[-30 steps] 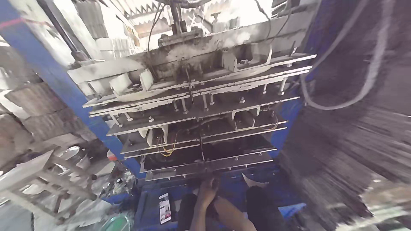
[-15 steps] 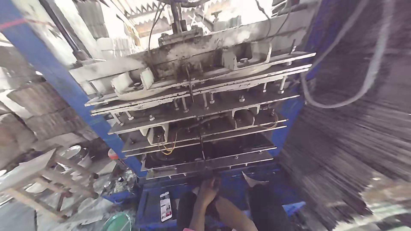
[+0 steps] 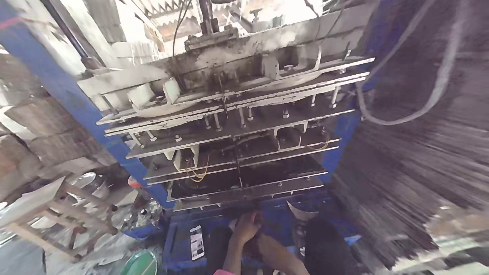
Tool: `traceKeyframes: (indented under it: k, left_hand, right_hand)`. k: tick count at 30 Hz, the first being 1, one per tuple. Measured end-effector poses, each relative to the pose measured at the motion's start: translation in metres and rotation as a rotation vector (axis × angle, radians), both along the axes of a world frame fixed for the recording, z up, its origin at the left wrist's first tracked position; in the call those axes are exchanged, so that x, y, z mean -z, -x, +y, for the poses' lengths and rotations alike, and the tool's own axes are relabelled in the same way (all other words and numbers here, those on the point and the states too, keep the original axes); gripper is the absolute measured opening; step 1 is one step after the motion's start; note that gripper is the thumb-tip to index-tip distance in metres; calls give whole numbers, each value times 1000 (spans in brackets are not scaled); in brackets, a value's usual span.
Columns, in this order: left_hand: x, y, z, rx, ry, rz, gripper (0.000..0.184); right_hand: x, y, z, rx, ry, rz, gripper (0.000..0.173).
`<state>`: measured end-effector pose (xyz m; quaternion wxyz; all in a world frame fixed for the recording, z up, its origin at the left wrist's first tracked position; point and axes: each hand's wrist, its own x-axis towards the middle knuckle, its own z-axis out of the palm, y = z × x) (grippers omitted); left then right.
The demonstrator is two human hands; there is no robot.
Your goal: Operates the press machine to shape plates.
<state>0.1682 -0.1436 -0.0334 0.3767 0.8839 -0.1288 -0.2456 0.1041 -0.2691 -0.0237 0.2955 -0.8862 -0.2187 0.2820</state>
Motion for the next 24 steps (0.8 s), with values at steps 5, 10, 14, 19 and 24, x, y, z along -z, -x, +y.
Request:
traceKeyframes:
  k: [5,10,14,19,24]
  left_hand:
    - [0,1,-6,36,-48,-2,43]
    - [0,1,-9,61,-51,-46,44]
    - [-4,1,-10,73,-74,-28,45]
    - [-8,4,-12,87,-87,-31,45]
    - [-3,-1,-11,104,-90,-32,45]
  right_hand:
    - [-4,3,-7,-4,65,-6,34]
    - [2,4,-9,-16,50,-67,34]
    - [-17,5,-10,-10,92,14,38]
    - [-5,4,-12,13,55,-5,37]
    - [-6,1,-11,2,57,-10,36]
